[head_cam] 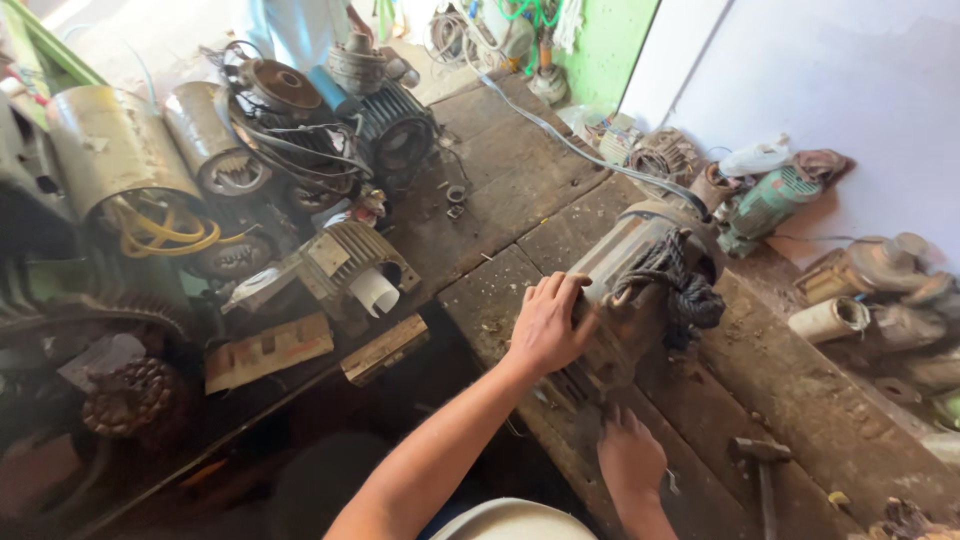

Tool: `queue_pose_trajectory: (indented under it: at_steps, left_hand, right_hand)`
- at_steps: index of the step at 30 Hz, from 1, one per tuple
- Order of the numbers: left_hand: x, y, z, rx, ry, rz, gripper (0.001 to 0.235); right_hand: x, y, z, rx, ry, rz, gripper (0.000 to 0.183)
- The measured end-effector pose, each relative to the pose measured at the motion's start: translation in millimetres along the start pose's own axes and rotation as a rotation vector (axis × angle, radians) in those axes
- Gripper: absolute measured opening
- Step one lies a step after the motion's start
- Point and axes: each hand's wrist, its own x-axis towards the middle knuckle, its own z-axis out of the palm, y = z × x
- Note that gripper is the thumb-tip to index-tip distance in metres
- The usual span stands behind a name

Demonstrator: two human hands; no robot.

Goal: The person uses a wrench to loosen and tighten bolts on a cylindrical electric motor placed on a wooden workbench. They reposition the motor and continue adjusting the bolts while other people stand nearby in the workshop.

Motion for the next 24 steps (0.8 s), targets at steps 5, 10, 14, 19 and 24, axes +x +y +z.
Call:
queue_pose_trajectory:
  at_steps: [5, 10, 14, 19, 24]
  left_hand:
    - [-2, 1, 0, -0.02, -0.046, -0.073, 0.04]
    - [0, 3, 0, -0.015, -0.03, -0.045, 0.039]
    - [-2, 2, -3, -0.027, -0.017, -0.025, 0.044]
    - [2, 5, -4, -0.049, -0.053, -0.067, 0.042]
    - [2, 3, -2, -0.035, -0.035, -0.052, 0.043]
  right_hand:
    - [13, 30, 4, -0.12, -0.29, -0.183, 0.026]
    - [22, 60, -1, -0.307, -0.433, -0.524, 0.023]
    - [17, 56, 4, 0.058, -0.294, -0.336, 0.025]
    - [14, 59, 8, 0.164, -0.164, -0.355, 0.022]
    - [8, 60, 20, 0.177, -0.244, -0.322, 0.02]
